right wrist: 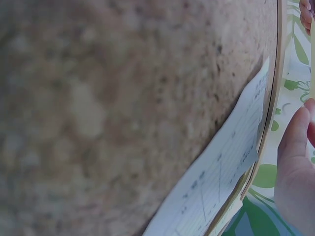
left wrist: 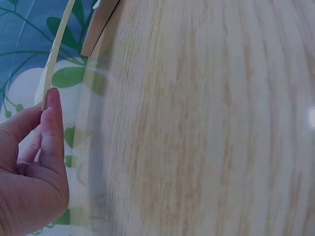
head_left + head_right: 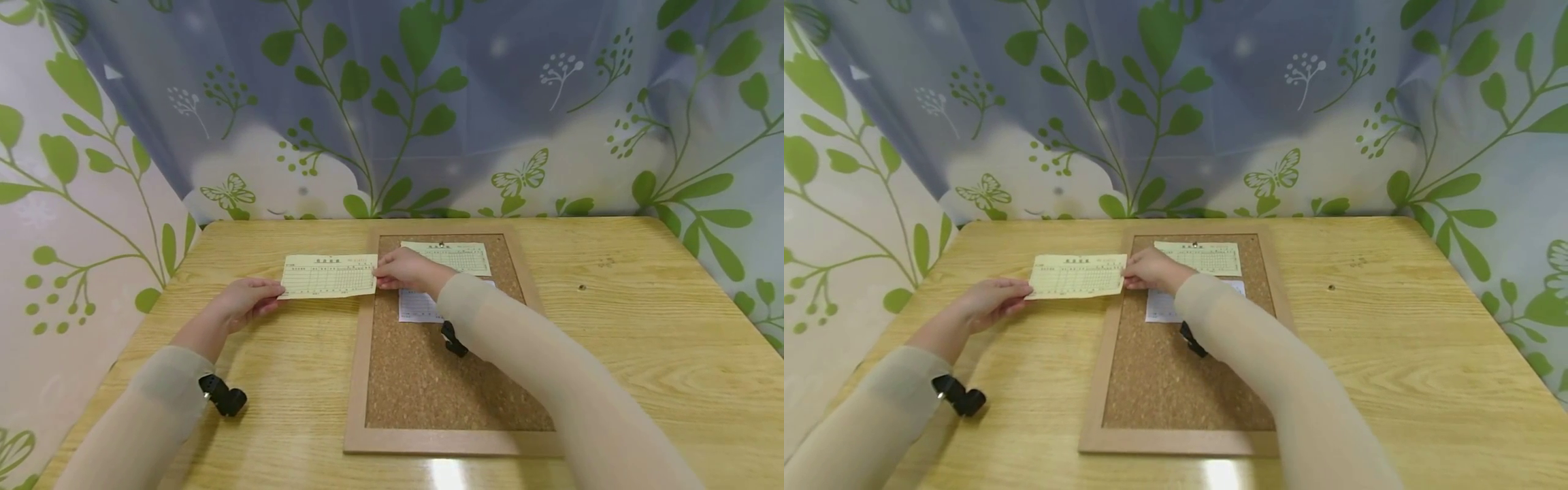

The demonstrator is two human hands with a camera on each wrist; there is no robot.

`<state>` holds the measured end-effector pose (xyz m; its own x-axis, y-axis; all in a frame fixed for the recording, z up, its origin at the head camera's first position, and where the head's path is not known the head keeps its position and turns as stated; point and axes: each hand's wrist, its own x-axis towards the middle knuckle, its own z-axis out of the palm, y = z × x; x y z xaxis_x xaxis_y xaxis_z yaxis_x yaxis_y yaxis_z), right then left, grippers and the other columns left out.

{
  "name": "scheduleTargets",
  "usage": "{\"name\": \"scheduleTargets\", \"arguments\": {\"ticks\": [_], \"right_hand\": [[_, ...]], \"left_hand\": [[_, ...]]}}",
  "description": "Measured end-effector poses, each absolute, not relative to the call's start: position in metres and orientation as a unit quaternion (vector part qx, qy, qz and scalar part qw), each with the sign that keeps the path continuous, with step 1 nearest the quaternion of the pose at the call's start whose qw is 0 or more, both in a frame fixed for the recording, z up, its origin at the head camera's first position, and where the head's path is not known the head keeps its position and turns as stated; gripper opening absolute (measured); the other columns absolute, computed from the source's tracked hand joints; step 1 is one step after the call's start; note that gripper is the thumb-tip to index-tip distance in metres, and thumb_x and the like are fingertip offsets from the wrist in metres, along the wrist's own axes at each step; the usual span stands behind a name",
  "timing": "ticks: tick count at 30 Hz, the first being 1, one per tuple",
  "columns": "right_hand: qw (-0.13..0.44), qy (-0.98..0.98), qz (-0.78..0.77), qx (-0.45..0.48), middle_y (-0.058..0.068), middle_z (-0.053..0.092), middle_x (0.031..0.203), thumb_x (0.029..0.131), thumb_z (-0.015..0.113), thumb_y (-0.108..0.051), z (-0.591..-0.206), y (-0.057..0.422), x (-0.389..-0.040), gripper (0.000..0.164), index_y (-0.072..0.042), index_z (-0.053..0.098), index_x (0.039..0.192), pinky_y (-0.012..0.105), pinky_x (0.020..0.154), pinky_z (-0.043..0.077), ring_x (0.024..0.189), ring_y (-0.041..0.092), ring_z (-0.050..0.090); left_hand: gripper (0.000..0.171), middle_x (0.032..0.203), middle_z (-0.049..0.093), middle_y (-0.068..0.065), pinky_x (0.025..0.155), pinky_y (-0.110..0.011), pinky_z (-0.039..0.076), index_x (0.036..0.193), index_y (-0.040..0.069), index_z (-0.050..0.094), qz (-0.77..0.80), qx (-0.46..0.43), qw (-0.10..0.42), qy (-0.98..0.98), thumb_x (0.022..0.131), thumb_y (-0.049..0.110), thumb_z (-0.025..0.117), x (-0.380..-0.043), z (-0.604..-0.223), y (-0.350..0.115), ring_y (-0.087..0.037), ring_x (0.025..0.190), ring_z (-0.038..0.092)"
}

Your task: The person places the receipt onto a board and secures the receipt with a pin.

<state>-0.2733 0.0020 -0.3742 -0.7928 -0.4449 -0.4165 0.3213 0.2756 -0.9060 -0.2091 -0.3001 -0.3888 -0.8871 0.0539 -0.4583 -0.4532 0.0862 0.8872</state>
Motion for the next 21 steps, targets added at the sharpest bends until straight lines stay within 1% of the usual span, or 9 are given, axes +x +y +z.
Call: {"name": "scheduleTargets", "arguments": {"ticks": [3, 8, 11, 17, 21], "right_hand": [[0.318, 0.737, -0.595, -0.048, 0.006, 0.058, 0.071, 0.093, 0.054, -0.001, -0.374, 0.005, -0.272, 0.007, 0.005, 0.058, 0.090, 0.022, 0.066, 0.051, 0.060, 0.011, 0.056], [0.316, 0.743, -0.587, -0.056, 0.006, 0.058, 0.070, 0.093, 0.054, -0.001, -0.372, 0.011, -0.269, 0.010, 0.003, 0.058, 0.085, 0.023, 0.068, 0.052, 0.060, 0.010, 0.056], [0.316, 0.749, -0.580, -0.062, 0.006, 0.058, 0.070, 0.093, 0.054, -0.001, -0.370, 0.015, -0.267, 0.011, 0.003, 0.057, 0.084, 0.024, 0.067, 0.051, 0.059, 0.010, 0.056], [0.319, 0.753, -0.571, -0.063, 0.007, 0.059, 0.072, 0.093, 0.054, -0.003, -0.368, 0.024, -0.264, 0.009, 0.004, 0.059, 0.089, 0.025, 0.069, 0.052, 0.061, 0.010, 0.057], [0.318, 0.758, -0.566, -0.064, 0.006, 0.058, 0.072, 0.093, 0.054, -0.003, -0.367, 0.029, -0.262, 0.010, 0.003, 0.058, 0.087, 0.027, 0.073, 0.052, 0.062, 0.010, 0.057]], "left_hand": [[0.009, 0.081, 0.069, -0.003, 0.063, -0.018, 0.051, 0.087, 0.010, 0.067, 0.662, -0.133, 0.195, 0.711, 0.092, 0.012, 0.060, -0.209, -0.389, -0.298, -0.006, 0.067, 0.063], [0.008, 0.082, 0.069, -0.003, 0.064, -0.018, 0.051, 0.088, 0.010, 0.067, 0.658, -0.131, 0.199, 0.714, 0.092, 0.013, 0.060, -0.208, -0.389, -0.295, -0.006, 0.067, 0.064], [0.007, 0.083, 0.070, -0.004, 0.063, -0.018, 0.051, 0.089, 0.010, 0.066, 0.661, -0.123, 0.207, 0.711, 0.092, 0.012, 0.060, -0.207, -0.389, -0.293, -0.007, 0.069, 0.064], [0.008, 0.083, 0.070, -0.003, 0.064, -0.017, 0.051, 0.096, 0.006, 0.063, 0.658, -0.103, 0.217, 0.714, 0.093, 0.013, 0.059, -0.207, -0.392, -0.289, -0.007, 0.071, 0.065], [0.011, 0.084, 0.070, -0.003, 0.066, -0.018, 0.051, 0.099, 0.005, 0.062, 0.659, -0.094, 0.225, 0.712, 0.093, 0.013, 0.058, -0.207, -0.393, -0.286, -0.007, 0.073, 0.065]]}}
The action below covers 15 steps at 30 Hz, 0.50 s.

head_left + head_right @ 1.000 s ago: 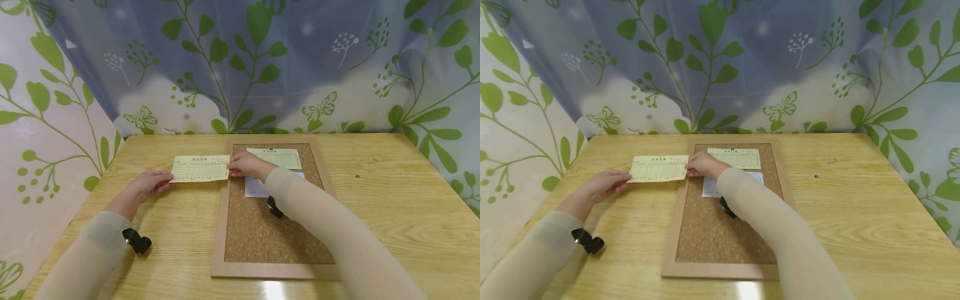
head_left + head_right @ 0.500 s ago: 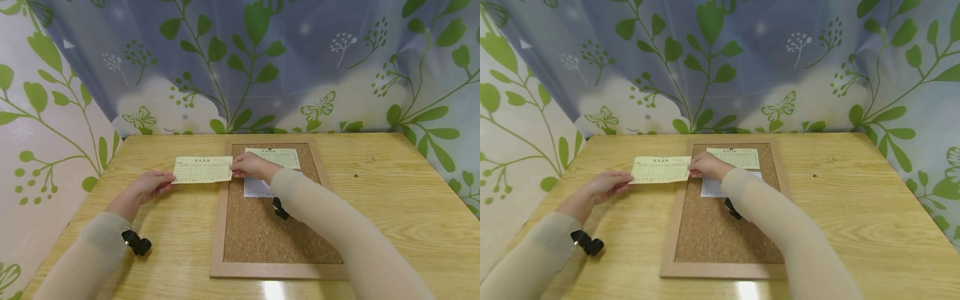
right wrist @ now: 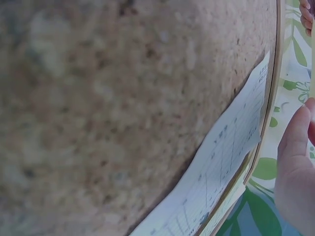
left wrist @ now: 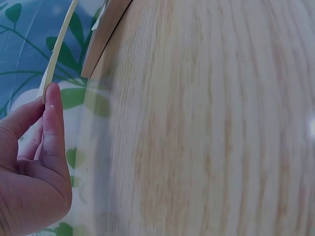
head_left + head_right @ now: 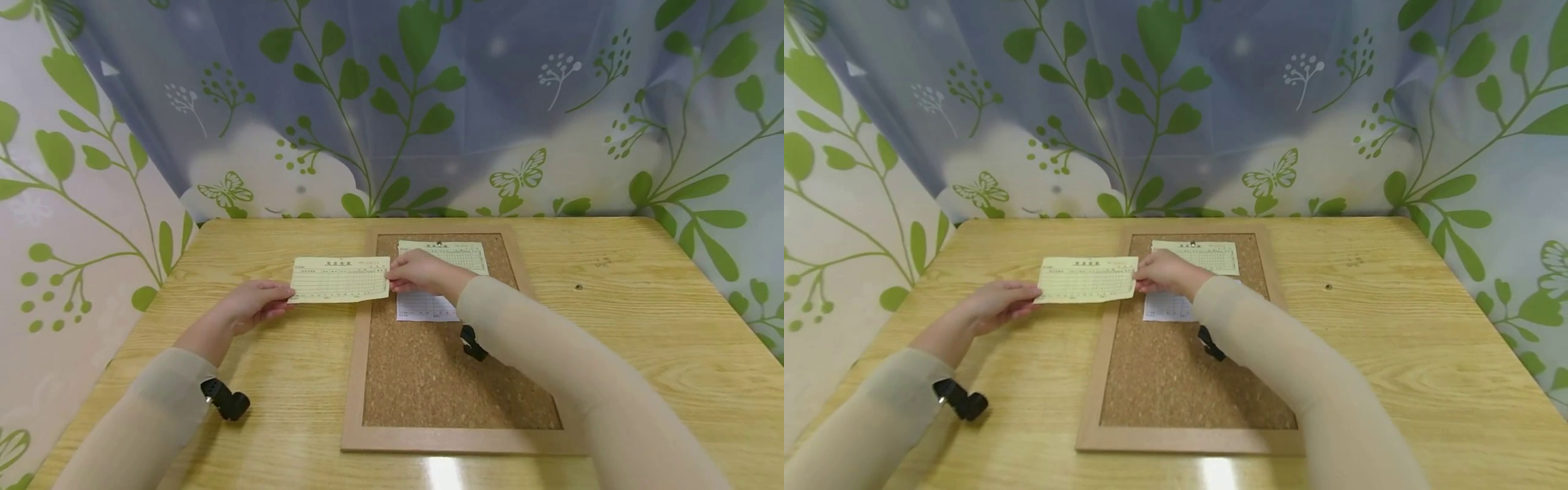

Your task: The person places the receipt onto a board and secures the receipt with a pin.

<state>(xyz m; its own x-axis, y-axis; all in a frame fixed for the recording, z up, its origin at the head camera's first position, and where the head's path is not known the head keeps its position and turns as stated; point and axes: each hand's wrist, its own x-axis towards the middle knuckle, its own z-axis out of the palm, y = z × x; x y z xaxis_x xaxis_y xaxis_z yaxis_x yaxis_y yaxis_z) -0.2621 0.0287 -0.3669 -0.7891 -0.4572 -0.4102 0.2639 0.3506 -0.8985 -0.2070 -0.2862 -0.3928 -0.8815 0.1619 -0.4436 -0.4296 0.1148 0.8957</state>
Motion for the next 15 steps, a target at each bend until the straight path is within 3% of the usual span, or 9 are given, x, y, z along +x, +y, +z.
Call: {"name": "scheduleTargets", "arguments": {"ticks": [8, 15], "right_hand": [[0.321, 0.760, -0.562, -0.062, 0.006, 0.059, 0.072, 0.093, 0.055, -0.003, -0.368, 0.037, -0.258, 0.011, 0.002, 0.058, 0.084, 0.028, 0.075, 0.052, 0.064, 0.010, 0.057], [0.319, 0.768, -0.550, -0.076, 0.006, 0.059, 0.073, 0.094, 0.054, -0.005, -0.370, 0.047, -0.255, 0.013, 0.001, 0.058, 0.083, 0.024, 0.069, 0.052, 0.063, 0.009, 0.057]], "left_hand": [[0.012, 0.083, 0.070, -0.004, 0.062, -0.017, 0.051, 0.097, 0.006, 0.064, 0.651, -0.093, 0.230, 0.717, 0.093, 0.015, 0.059, -0.205, -0.392, -0.279, -0.006, 0.069, 0.065], [0.019, 0.084, 0.070, -0.005, 0.063, -0.018, 0.052, 0.102, 0.001, 0.064, 0.650, -0.084, 0.241, 0.716, 0.093, 0.017, 0.059, -0.201, -0.389, -0.272, -0.008, 0.071, 0.066]]}}
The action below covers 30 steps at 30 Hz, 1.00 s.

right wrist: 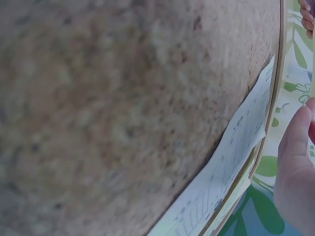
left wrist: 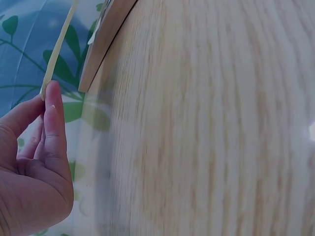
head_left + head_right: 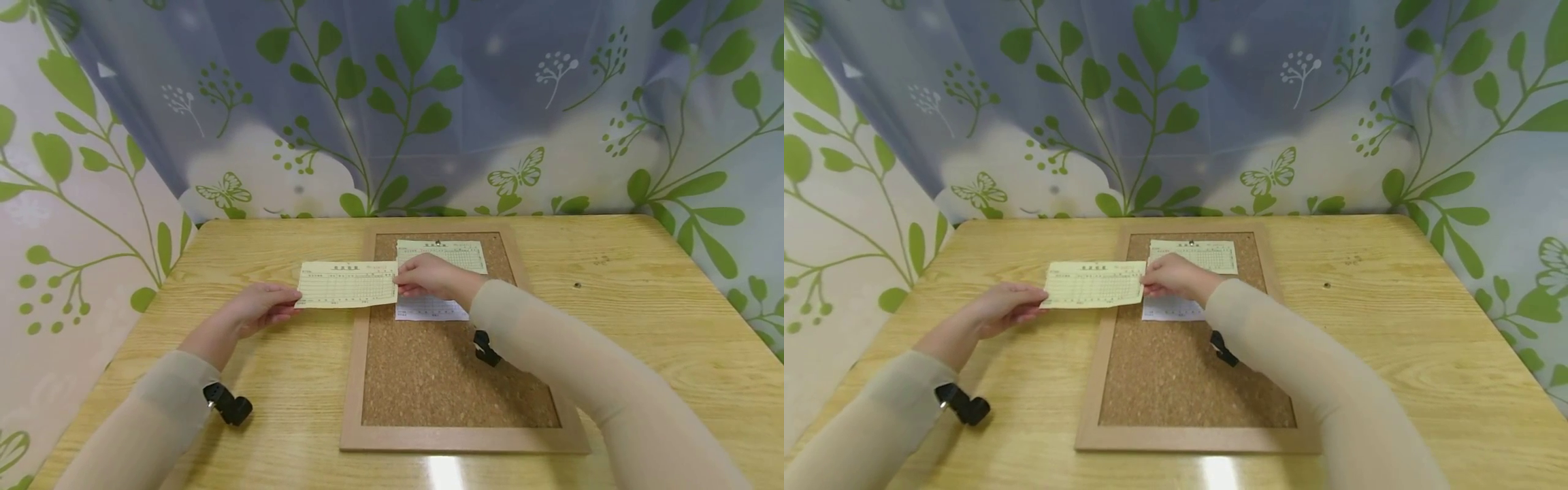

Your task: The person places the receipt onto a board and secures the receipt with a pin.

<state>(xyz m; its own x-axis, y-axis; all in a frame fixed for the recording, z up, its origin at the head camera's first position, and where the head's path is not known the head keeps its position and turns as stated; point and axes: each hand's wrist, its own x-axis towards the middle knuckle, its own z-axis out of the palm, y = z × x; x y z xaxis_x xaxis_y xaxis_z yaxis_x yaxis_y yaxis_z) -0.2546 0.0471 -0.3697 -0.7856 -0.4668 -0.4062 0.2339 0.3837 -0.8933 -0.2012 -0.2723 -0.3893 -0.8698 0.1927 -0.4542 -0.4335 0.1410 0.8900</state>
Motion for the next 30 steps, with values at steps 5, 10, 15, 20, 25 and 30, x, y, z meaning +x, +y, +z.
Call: {"name": "scheduleTargets", "arguments": {"ticks": [5, 10, 15, 20, 25, 30], "right_hand": [[0.318, 0.769, -0.550, -0.076, 0.006, 0.059, 0.074, 0.094, 0.054, -0.006, -0.370, 0.056, -0.255, 0.014, 0.000, 0.058, 0.083, 0.026, 0.070, 0.052, 0.064, 0.009, 0.057], [0.319, 0.770, -0.546, -0.085, 0.006, 0.060, 0.076, 0.095, 0.053, -0.007, -0.369, 0.062, -0.254, 0.013, 0.001, 0.059, 0.087, 0.029, 0.074, 0.051, 0.067, 0.010, 0.058], [0.318, 0.772, -0.544, -0.090, 0.006, 0.059, 0.077, 0.095, 0.053, -0.008, -0.366, 0.069, -0.252, 0.013, 0.001, 0.059, 0.089, 0.028, 0.073, 0.051, 0.068, 0.010, 0.057], [0.322, 0.769, -0.547, -0.081, 0.005, 0.059, 0.076, 0.095, 0.053, -0.007, -0.365, 0.075, -0.250, 0.012, 0.002, 0.059, 0.089, 0.026, 0.071, 0.051, 0.067, 0.010, 0.057], [0.324, 0.767, -0.548, -0.075, 0.005, 0.058, 0.075, 0.095, 0.052, -0.006, -0.365, 0.080, -0.246, 0.012, 0.003, 0.058, 0.090, 0.025, 0.070, 0.051, 0.066, 0.009, 0.056], [0.322, 0.772, -0.544, -0.070, 0.005, 0.058, 0.077, 0.096, 0.052, -0.006, -0.367, 0.086, -0.244, 0.012, 0.005, 0.058, 0.094, 0.024, 0.070, 0.051, 0.068, 0.009, 0.057]], "left_hand": [[0.028, 0.085, 0.070, -0.005, 0.063, -0.018, 0.052, 0.110, -0.004, 0.061, 0.641, -0.081, 0.246, 0.723, 0.093, 0.018, 0.059, -0.202, -0.390, -0.266, -0.009, 0.072, 0.066], [0.027, 0.083, 0.070, -0.005, 0.062, -0.018, 0.051, 0.109, -0.003, 0.061, 0.637, -0.079, 0.247, 0.726, 0.093, 0.018, 0.059, -0.202, -0.391, -0.261, -0.009, 0.072, 0.066], [0.022, 0.081, 0.070, -0.005, 0.060, -0.017, 0.051, 0.105, -0.001, 0.063, 0.640, -0.063, 0.253, 0.723, 0.094, 0.017, 0.057, -0.201, -0.390, -0.256, -0.008, 0.070, 0.066], [0.025, 0.082, 0.070, -0.004, 0.060, -0.017, 0.051, 0.108, -0.002, 0.063, 0.638, -0.051, 0.256, 0.725, 0.095, 0.018, 0.056, -0.199, -0.388, -0.251, -0.008, 0.071, 0.066], [0.025, 0.082, 0.069, -0.004, 0.065, -0.020, 0.052, 0.110, -0.004, 0.061, 0.638, -0.049, 0.255, 0.724, 0.095, 0.016, 0.056, -0.197, -0.388, -0.246, -0.010, 0.074, 0.067], [0.020, 0.081, 0.069, -0.006, 0.067, -0.021, 0.053, 0.102, -0.002, 0.063, 0.644, -0.045, 0.259, 0.719, 0.094, 0.014, 0.057, -0.197, -0.389, -0.240, -0.011, 0.073, 0.067]]}}
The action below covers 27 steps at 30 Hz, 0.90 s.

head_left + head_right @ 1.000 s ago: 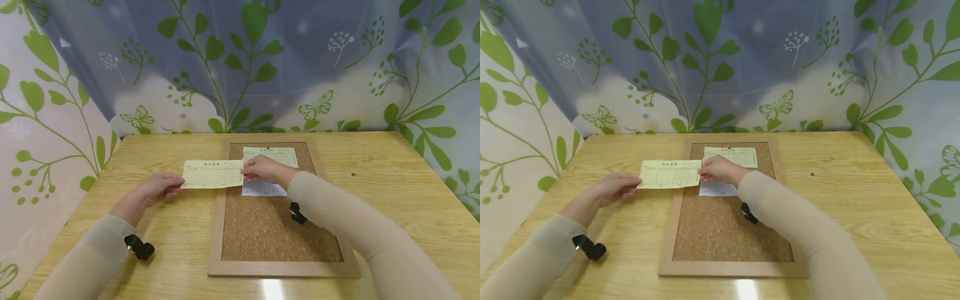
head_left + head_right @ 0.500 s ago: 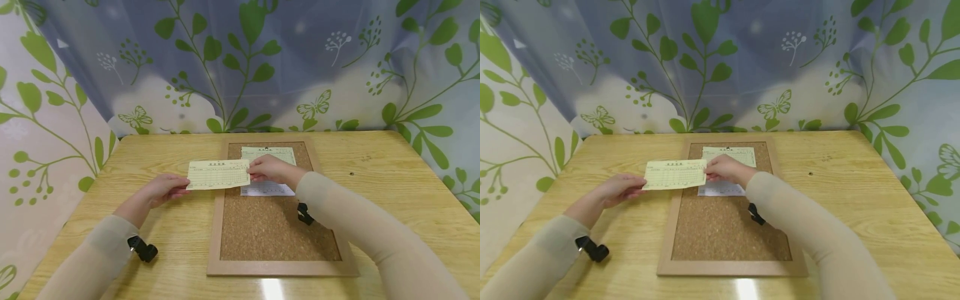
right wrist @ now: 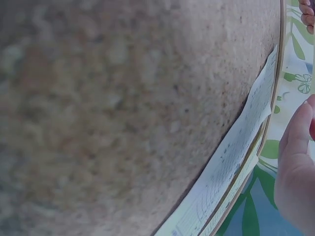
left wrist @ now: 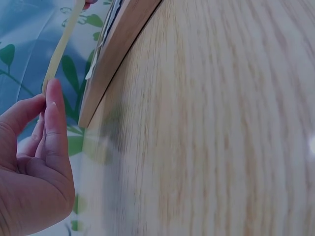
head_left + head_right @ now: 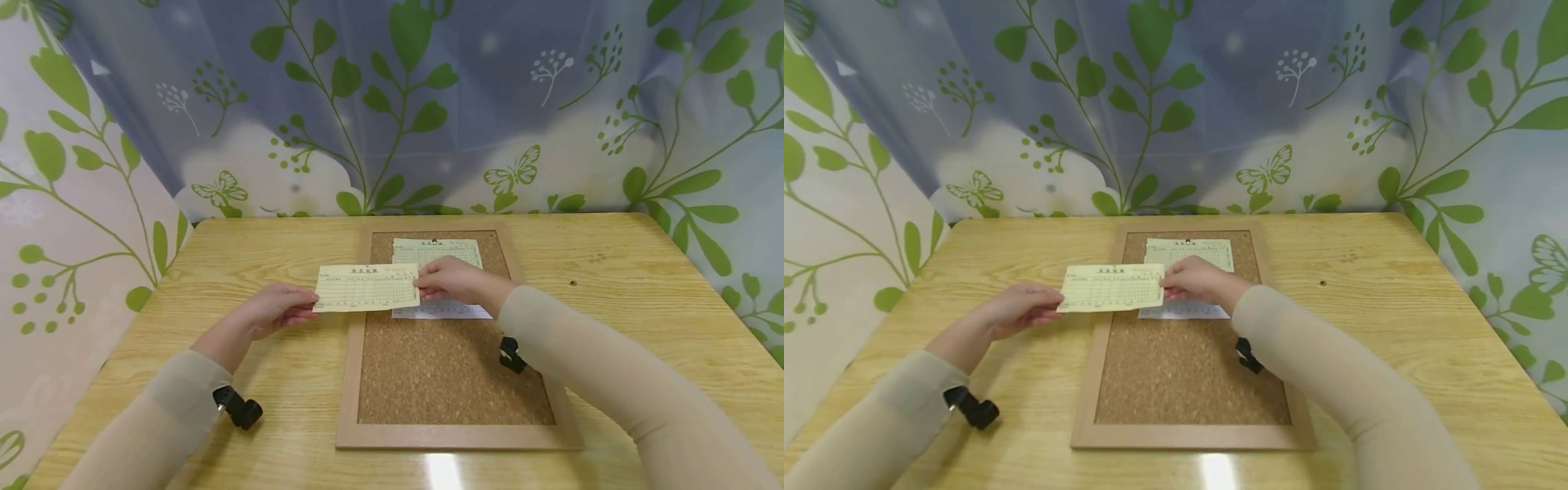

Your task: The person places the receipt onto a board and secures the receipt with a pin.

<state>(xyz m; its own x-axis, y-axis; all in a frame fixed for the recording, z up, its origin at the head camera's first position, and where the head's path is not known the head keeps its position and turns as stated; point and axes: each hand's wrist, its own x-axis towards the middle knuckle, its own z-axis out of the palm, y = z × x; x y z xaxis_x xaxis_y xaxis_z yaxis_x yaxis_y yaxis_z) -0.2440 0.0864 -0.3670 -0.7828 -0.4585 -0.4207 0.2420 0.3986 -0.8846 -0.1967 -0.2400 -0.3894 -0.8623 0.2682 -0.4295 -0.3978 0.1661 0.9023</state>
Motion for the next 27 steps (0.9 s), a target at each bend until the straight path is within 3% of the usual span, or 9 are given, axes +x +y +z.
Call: {"name": "scheduleTargets", "arguments": {"ticks": [7, 15, 23, 27], "right_hand": [[0.331, 0.764, -0.548, -0.084, 0.006, 0.059, 0.077, 0.095, 0.054, -0.009, -0.364, 0.096, -0.238, 0.013, 0.002, 0.059, 0.090, 0.022, 0.067, 0.051, 0.068, 0.009, 0.057], [0.330, 0.770, -0.542, -0.070, 0.006, 0.059, 0.079, 0.095, 0.053, -0.009, -0.370, 0.105, -0.236, 0.014, 0.004, 0.058, 0.095, 0.023, 0.068, 0.051, 0.068, 0.009, 0.058], [0.341, 0.748, -0.560, -0.098, 0.006, 0.059, 0.076, 0.094, 0.056, -0.011, -0.368, 0.112, -0.229, 0.016, 0.000, 0.058, 0.082, 0.021, 0.066, 0.051, 0.067, 0.009, 0.058], [0.339, 0.746, -0.566, -0.092, 0.006, 0.059, 0.078, 0.095, 0.055, -0.009, -0.370, 0.115, -0.228, 0.014, 0.002, 0.059, 0.087, 0.022, 0.068, 0.051, 0.068, 0.009, 0.059]], "left_hand": [[0.024, 0.080, 0.069, -0.005, 0.066, -0.020, 0.052, 0.108, -0.005, 0.060, 0.641, -0.035, 0.268, 0.718, 0.095, 0.014, 0.056, -0.194, -0.387, -0.234, -0.010, 0.073, 0.067], [0.020, 0.081, 0.068, -0.005, 0.066, -0.020, 0.052, 0.102, -0.002, 0.062, 0.637, -0.012, 0.277, 0.719, 0.095, 0.015, 0.056, -0.191, -0.386, -0.228, -0.010, 0.073, 0.067], [0.024, 0.082, 0.068, -0.006, 0.065, -0.019, 0.052, 0.107, -0.007, 0.059, 0.642, -0.009, 0.282, 0.713, 0.095, 0.013, 0.055, -0.191, -0.389, -0.224, -0.010, 0.074, 0.067], [0.026, 0.081, 0.068, -0.005, 0.066, -0.020, 0.052, 0.109, -0.007, 0.058, 0.638, -0.013, 0.282, 0.716, 0.095, 0.013, 0.055, -0.190, -0.390, -0.220, -0.011, 0.074, 0.067]]}}
